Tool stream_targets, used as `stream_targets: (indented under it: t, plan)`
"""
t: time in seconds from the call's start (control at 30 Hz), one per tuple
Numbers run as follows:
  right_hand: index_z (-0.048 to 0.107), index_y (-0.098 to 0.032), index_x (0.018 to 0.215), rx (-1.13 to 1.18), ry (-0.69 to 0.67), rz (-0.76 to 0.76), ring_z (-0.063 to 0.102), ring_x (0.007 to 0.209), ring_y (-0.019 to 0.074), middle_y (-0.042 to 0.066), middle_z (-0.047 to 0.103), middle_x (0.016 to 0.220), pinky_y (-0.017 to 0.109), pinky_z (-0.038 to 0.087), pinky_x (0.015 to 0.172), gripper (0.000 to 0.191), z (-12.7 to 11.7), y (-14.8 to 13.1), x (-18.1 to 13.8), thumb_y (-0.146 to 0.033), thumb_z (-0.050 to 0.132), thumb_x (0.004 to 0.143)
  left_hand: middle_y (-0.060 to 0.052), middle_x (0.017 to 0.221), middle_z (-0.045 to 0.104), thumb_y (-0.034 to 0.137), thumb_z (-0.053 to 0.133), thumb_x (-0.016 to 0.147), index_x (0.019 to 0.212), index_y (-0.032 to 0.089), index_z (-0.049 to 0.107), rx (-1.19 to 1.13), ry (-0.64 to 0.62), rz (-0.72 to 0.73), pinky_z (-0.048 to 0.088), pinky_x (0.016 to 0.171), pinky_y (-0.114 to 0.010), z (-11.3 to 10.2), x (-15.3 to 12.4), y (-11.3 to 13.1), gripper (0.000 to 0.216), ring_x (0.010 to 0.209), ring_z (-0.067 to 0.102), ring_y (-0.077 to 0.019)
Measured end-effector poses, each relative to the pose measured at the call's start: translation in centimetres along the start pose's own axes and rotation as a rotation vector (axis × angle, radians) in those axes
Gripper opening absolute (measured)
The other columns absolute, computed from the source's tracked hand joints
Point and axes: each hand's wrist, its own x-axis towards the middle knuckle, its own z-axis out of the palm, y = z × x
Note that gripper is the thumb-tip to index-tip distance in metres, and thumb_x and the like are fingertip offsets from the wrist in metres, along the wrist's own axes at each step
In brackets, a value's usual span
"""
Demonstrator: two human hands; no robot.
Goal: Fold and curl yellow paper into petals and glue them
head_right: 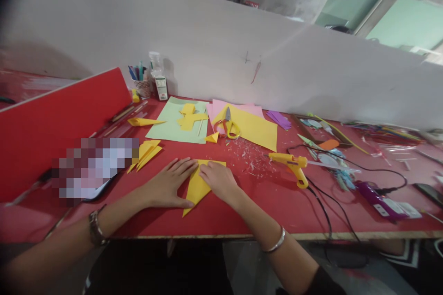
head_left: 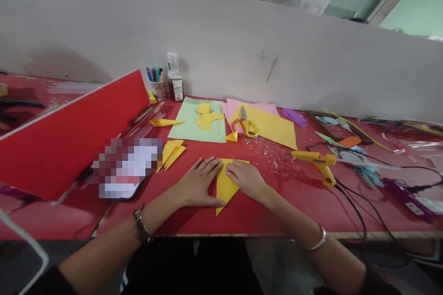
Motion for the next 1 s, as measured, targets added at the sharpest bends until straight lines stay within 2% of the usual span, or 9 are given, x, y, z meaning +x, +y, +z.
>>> stream_targets:
  t: [0.37, 0.57, 0.7, 0.83, 1.0]
  plan:
    - [0.054, -0.019, 0.086, 0.008, -0.037, 0.003, 0.056, 0.079, 0.0157, 0.004, 0.061, 0.088, 0.021, 0.031, 0.055, 0.025, 0.0, 0.3, 0.4, -0.033, 0.033, 0.086, -0.011, 0.138, 0.020, 0.067, 0.043, 0.061, 0.132, 0.011, 0.018, 0.002, -0.012, -0.009, 0.010, 0.103, -0.043, 0.0, 0.0, 0.1, 0.093, 0.127, 0.012, -0.0263]
    - [0.052, -0.020, 0.097, 0.011, -0.060, -0.002, 0.055, 0.087, 0.0176, 0.004, 0.060, 0.097, 0.023, 0.034, 0.058, 0.026, -0.4, -0.1, 0.3, -0.030, 0.030, 0.087, -0.010, 0.139, 0.019, 0.066, 0.040, 0.064, 0.132, 0.015, 0.018, 0.010, 0.006, 0.003, 0.011, 0.103, -0.043, 0.0, -0.2, 0.2, 0.088, 0.127, 0.013, -0.0259]
    - [0.052, -0.020, 0.097, 0.017, -0.068, 0.020, 0.055, 0.088, 0.0177, 0.004, 0.059, 0.098, 0.023, 0.034, 0.057, 0.026, -0.5, -0.2, 0.3, -0.030, 0.031, 0.087, -0.010, 0.139, 0.019, 0.064, 0.042, 0.064, 0.132, 0.015, 0.018, 0.009, -0.006, -0.002, 0.012, 0.102, -0.045, -0.1, -0.4, 0.3, 0.087, 0.127, 0.013, -0.0265]
    - [0.053, -0.020, 0.092, 0.019, -0.047, 0.012, 0.055, 0.084, 0.0164, 0.003, 0.060, 0.092, 0.022, 0.031, 0.054, 0.024, -0.3, -0.1, 0.3, -0.030, 0.031, 0.087, -0.013, 0.137, 0.024, 0.060, 0.047, 0.063, 0.128, 0.015, 0.027, -0.014, 0.028, -0.034, 0.017, 0.101, -0.047, -0.1, -1.1, 0.8, 0.081, 0.124, 0.020, -0.0288]
    - [0.052, -0.019, 0.082, 0.013, -0.017, 0.013, 0.055, 0.076, 0.0148, 0.003, 0.059, 0.084, 0.021, 0.026, 0.049, 0.024, 0.1, 0.0, 0.3, -0.031, 0.031, 0.086, -0.010, 0.131, 0.035, 0.050, 0.047, 0.071, 0.120, 0.018, 0.039, -0.020, 0.069, -0.036, 0.019, 0.100, -0.047, 0.2, -2.4, 1.6, 0.059, 0.121, 0.028, -0.0270]
